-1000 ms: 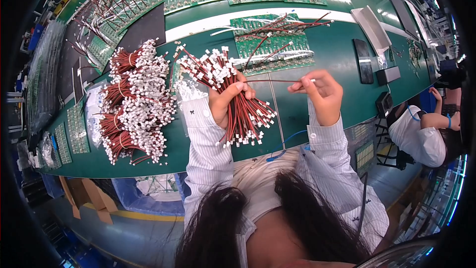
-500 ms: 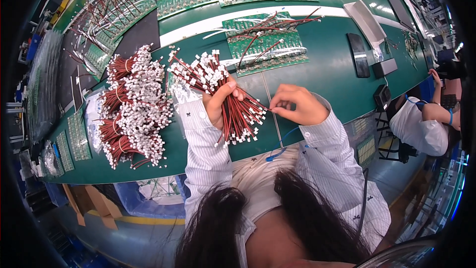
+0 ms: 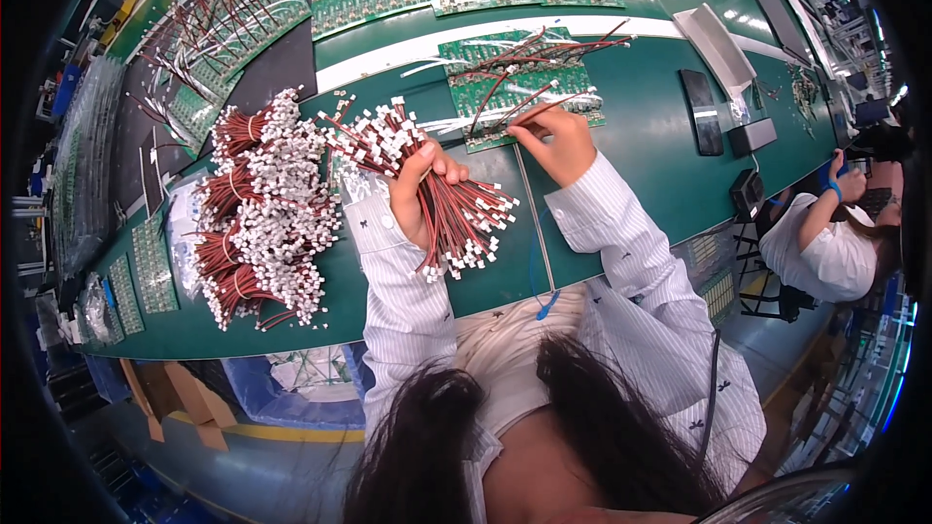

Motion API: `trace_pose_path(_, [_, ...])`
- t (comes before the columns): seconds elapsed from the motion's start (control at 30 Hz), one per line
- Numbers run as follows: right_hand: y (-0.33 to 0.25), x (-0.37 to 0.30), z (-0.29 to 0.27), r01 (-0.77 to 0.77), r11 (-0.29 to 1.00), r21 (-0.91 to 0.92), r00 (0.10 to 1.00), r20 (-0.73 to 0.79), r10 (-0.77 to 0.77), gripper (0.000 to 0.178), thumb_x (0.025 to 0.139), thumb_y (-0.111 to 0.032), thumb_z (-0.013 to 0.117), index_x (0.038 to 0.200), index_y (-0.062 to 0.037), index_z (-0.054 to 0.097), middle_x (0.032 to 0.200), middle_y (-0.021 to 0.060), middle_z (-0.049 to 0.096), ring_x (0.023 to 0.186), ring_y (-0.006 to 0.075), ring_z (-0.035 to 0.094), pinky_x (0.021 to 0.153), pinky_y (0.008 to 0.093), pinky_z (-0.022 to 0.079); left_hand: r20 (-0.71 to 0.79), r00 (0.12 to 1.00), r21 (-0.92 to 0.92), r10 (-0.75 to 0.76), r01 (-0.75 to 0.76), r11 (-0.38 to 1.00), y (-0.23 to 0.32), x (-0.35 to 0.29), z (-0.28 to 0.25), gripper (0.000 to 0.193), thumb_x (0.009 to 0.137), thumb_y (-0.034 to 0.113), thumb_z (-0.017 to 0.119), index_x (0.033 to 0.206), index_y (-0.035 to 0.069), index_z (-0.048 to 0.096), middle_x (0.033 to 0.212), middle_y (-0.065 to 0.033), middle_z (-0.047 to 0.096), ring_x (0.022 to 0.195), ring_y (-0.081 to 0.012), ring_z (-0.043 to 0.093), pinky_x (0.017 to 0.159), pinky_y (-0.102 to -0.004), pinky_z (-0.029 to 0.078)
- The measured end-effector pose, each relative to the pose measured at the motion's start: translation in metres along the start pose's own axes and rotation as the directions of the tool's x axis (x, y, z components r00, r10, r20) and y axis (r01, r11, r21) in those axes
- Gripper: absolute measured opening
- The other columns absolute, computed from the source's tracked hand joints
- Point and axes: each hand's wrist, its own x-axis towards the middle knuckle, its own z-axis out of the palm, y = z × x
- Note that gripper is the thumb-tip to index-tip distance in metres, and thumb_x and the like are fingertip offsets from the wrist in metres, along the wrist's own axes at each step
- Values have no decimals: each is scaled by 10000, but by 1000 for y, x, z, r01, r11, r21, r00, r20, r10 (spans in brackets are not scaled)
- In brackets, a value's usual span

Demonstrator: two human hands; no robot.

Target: The person organizes and bundles electrical wires with connectors by hand.

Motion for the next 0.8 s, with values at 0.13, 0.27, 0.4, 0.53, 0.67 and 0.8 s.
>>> trace_pose_path(0.13, [6, 2, 6, -104, 995, -8, 995, -8, 104, 121, 680, -108, 657, 732, -9, 612, 639, 86, 581, 502, 157, 551, 479, 261, 444, -17, 999, 19, -36, 36, 999, -2, -1, 2, 134, 841, 110, 431, 967, 73, 403, 662, -14, 399, 617, -119, 432, 660, -296, 384])
trace_pose_path(0.27, [6, 0, 11, -127, 992, -21, 992, 24, 127, 125, 674, -111, 661, 716, -5, 611, 632, 86, 578, 495, 162, 548, 476, 266, 443, -13, 999, 40, -39, 39, 998, 0, -4, 1, 133, 837, 108, 436, 959, 68, 403, 660, -14, 398, 614, -123, 433, 662, -298, 385])
trace_pose_path(0.4, [10, -4, 13, -19, 992, -123, 1000, -8, 18, 98, 670, -86, 650, 700, -8, 599, 643, 82, 574, 523, 175, 555, 483, 268, 443, -43, 998, 54, -36, 38, 998, -1, -2, 9, 75, 817, 99, 462, 851, 52, 415, 637, -26, 418, 596, -137, 445, 640, -303, 392])
trace_pose_path(0.53, [13, -3, 17, 127, 988, -87, 992, -15, -128, 68, 674, -16, 626, 700, 21, 575, 660, 77, 554, 494, 134, 504, 460, 228, 419, -34, 998, 16, -60, 61, 998, -3, -1, 6, 74, 799, 93, 486, 813, 43, 434, 614, -33, 430, 588, -148, 460, 619, -313, 399])
trace_pose_path(0.67, [13, 1, 14, 130, 986, -101, 991, 57, -124, 114, 648, -20, 638, 718, 32, 563, 686, 110, 563, 553, 187, 558, 499, 251, 452, 62, 992, 4, -106, 106, 994, -6, -3, 3, 151, 825, 102, 429, 966, 71, 387, 642, -15, 395, 576, -118, 409, 615, -275, 358])
trace_pose_path(0.8, [9, 5, 15, 112, 989, -99, 993, 51, -107, 89, 657, -25, 614, 679, 19, 540, 666, 103, 561, 569, 249, 559, 512, 318, 450, 121, 976, -29, -182, 187, 982, -5, -5, 5, 166, 820, 99, 427, 971, 68, 365, 634, -15, 385, 554, -117, 409, 598, -278, 352])
